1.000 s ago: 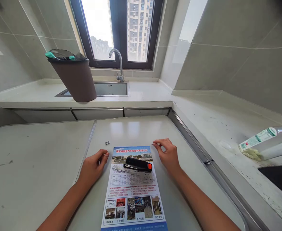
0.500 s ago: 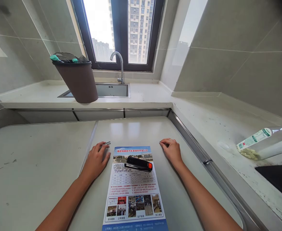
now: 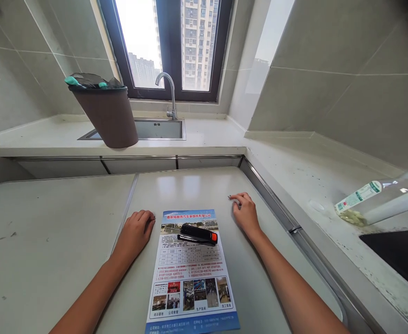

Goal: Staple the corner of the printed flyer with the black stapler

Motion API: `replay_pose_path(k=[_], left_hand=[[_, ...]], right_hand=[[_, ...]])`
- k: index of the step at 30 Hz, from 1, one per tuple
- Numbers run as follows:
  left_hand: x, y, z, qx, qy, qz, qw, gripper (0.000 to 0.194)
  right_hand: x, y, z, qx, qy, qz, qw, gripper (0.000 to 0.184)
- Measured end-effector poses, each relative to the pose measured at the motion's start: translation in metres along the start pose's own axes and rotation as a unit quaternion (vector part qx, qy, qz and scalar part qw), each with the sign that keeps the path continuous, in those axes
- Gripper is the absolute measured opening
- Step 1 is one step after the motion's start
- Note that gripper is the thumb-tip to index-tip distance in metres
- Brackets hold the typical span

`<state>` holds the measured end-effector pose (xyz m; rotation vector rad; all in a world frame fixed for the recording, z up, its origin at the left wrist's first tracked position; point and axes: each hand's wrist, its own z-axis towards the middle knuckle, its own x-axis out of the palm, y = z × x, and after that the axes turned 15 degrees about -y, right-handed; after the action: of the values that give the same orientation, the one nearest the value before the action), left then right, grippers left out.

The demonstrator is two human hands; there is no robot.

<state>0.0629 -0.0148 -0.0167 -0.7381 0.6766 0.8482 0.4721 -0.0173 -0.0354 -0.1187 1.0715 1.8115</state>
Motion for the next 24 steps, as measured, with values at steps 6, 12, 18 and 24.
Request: replay_pose_path(k=[6, 12, 18, 24], left_hand=[[-0.002, -0.005, -0.001, -0.036, -0.021, -0.050, 0.998, 0.020], [-0.006, -0.015, -0.003, -0.092, -0.042, -0.144, 0.984, 0.029], [-0.013, -0.021, -0.006, -0.141, -0.042, -0.172, 0.974, 0.032], [-0.012, -0.032, -0.010, -0.047, -0.005, -0.209, 0.977, 0.022]], right_hand=[[0.002, 0.006, -0.002, -0.028, 0.068, 0.008, 0.997, 0.031], [0.003, 0.003, -0.001, -0.019, 0.058, 0.007, 0.998, 0.035], [-0.010, 0.044, -0.008, -0.007, 0.007, 0.076, 0.997, 0.025], [-0.014, 0.087, -0.035, -0.110, 0.089, 0.215, 0.966, 0.021]])
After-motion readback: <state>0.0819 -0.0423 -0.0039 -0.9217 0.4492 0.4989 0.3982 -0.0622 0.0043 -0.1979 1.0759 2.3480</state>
